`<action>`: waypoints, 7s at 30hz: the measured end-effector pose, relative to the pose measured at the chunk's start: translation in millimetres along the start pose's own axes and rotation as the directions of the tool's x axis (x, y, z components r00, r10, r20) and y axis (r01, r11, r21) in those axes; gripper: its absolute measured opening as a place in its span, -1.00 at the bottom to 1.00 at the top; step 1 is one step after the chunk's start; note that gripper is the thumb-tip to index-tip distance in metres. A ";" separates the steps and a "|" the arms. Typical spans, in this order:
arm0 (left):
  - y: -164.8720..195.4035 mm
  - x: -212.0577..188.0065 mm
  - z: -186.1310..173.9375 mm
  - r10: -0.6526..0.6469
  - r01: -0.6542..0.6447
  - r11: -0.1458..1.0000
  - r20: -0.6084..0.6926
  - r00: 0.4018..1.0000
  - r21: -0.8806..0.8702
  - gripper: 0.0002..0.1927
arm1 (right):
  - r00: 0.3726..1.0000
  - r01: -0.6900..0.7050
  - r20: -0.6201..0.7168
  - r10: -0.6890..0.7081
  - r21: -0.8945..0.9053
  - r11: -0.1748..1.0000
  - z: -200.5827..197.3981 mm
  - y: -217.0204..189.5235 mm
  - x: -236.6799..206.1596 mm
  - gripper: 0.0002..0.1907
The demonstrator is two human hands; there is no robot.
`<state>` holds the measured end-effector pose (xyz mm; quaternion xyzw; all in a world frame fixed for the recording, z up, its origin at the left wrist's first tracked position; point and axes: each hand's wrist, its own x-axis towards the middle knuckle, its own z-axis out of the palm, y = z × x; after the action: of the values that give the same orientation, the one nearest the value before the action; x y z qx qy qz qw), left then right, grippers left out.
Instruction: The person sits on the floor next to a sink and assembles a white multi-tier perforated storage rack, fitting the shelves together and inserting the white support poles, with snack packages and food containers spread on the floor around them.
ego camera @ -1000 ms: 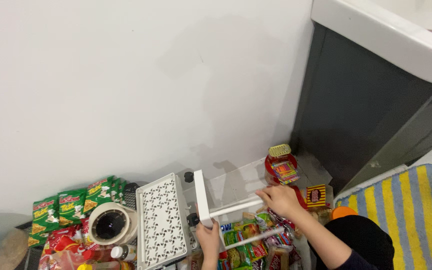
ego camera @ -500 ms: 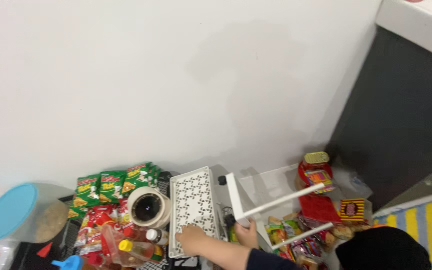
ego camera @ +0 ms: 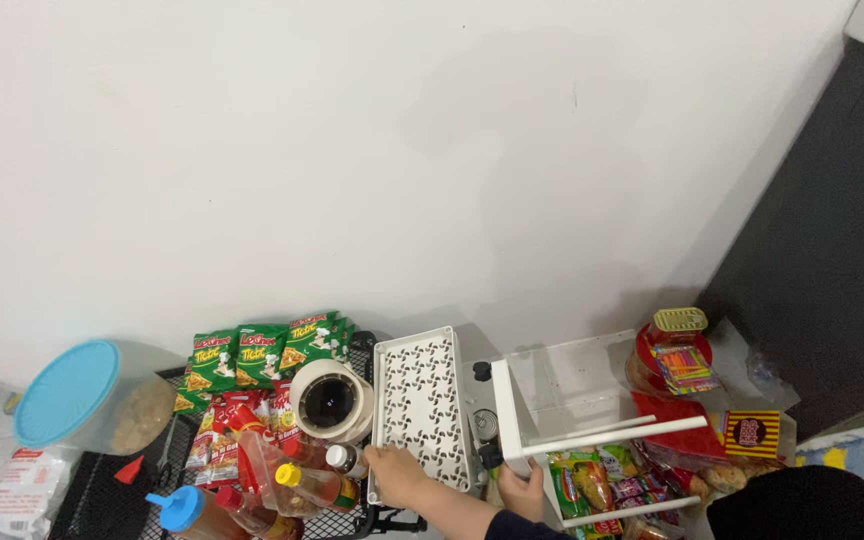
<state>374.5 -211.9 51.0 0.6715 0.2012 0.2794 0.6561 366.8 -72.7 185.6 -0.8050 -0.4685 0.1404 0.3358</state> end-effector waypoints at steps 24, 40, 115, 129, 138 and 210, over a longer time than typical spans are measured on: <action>-1.2 3.9 0.7 -0.079 0.078 0.996 0.013 0.997 0.043 -0.78 | 0.998 -0.004 0.053 0.018 -0.243 0.970 -3.9 10.4 -5.6 -0.65; 2.4 12.9 15.3 -0.100 0.103 0.989 0.032 0.994 -0.102 -0.79 | 0.871 -0.492 0.398 0.290 0.725 0.482 -65.0 57.9 -33.0 -0.55; 44.1 -15.4 13.0 -0.023 -0.177 0.820 0.339 0.940 0.545 -0.04 | 0.841 -0.324 -0.523 0.139 -0.281 0.903 -246.6 230.1 -322.4 -0.82; 72.1 -13.1 12.7 -0.027 -0.121 0.791 0.231 0.973 0.600 -0.09 | 0.855 -0.272 -0.516 0.053 -0.359 0.893 -253.4 235.4 -309.9 -0.81; 64.0 -4.2 -3.0 0.041 -0.203 0.785 0.278 0.960 0.585 -0.06 | 0.864 -0.338 -0.417 0.282 -0.065 0.939 -231.7 254.2 -308.4 -0.78; -9.4 125.4 53.7 0.016 -0.076 0.895 0.138 0.990 0.440 -0.74 | 0.583 -0.420 -0.655 0.481 0.264 0.868 -247.2 381.8 -232.1 -0.71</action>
<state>505.4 -172.7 56.6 0.8251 0.2002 0.1968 0.4903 631.4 -498.8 90.2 -0.8741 -0.0791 -0.0770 0.4730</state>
